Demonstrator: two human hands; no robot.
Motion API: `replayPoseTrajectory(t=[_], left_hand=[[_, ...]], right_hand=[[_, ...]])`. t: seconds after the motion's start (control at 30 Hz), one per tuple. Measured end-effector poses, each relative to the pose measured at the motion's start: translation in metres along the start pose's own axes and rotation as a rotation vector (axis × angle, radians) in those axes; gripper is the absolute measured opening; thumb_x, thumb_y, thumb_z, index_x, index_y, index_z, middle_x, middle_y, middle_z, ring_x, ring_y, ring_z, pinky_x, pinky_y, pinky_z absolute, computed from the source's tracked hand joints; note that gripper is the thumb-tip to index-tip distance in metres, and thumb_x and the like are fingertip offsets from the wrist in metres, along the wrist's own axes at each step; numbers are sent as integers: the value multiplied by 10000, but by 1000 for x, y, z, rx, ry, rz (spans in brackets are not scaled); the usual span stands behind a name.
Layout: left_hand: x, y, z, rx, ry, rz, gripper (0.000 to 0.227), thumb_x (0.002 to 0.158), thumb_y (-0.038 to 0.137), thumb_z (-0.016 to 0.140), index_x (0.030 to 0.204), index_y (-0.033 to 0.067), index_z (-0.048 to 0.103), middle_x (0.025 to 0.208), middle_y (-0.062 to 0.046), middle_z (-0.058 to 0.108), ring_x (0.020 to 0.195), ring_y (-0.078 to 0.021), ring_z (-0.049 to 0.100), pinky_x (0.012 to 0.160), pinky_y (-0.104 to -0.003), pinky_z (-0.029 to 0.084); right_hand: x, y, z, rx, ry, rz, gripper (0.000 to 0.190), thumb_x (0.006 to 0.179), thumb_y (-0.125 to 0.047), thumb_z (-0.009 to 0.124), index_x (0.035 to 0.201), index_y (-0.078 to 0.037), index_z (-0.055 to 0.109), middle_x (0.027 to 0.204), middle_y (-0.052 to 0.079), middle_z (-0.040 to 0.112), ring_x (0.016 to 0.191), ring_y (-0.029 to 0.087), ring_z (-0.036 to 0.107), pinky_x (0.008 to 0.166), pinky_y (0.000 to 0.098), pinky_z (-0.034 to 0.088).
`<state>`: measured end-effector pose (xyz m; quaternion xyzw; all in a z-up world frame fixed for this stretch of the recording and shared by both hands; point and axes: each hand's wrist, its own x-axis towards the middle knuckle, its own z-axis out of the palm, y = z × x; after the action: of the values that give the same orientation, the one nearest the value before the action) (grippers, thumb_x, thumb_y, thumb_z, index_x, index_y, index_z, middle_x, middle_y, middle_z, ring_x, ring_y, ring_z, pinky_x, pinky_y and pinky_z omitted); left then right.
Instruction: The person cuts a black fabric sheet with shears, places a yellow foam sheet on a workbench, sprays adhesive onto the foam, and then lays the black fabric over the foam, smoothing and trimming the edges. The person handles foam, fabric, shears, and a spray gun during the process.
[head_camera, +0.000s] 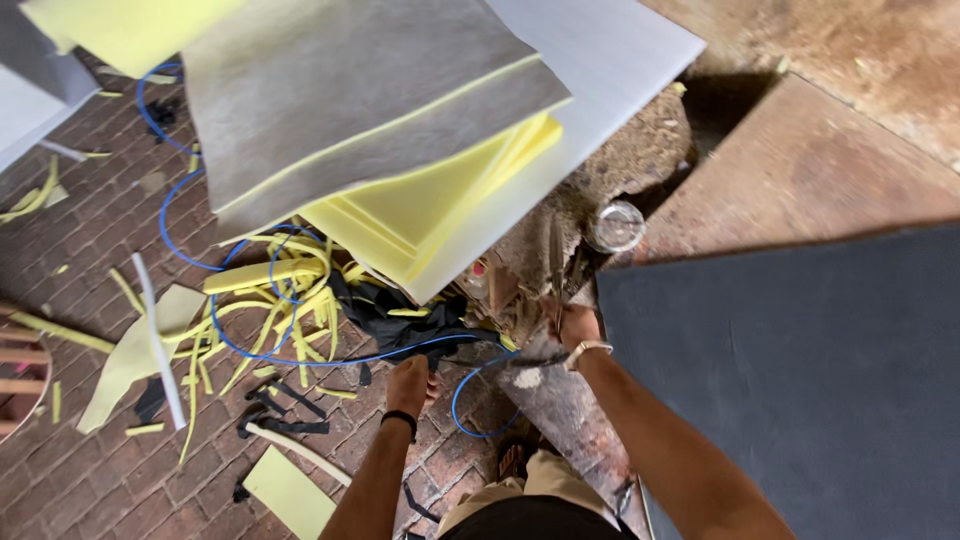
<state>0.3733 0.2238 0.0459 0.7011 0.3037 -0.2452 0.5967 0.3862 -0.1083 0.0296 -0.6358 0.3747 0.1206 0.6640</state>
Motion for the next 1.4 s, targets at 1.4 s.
replayPoseTrajectory(t=[1.4], left_hand=[[71, 19, 152, 741, -1169, 470, 157, 886, 70, 637, 1021, 6, 688, 826, -52, 706, 628, -131, 668, 521, -290, 532]], right_hand=[[-326, 243, 65, 1160, 1239, 169, 160, 929, -202, 698, 1040, -87, 710, 957, 41, 731, 808, 145, 681, 693, 312, 534]])
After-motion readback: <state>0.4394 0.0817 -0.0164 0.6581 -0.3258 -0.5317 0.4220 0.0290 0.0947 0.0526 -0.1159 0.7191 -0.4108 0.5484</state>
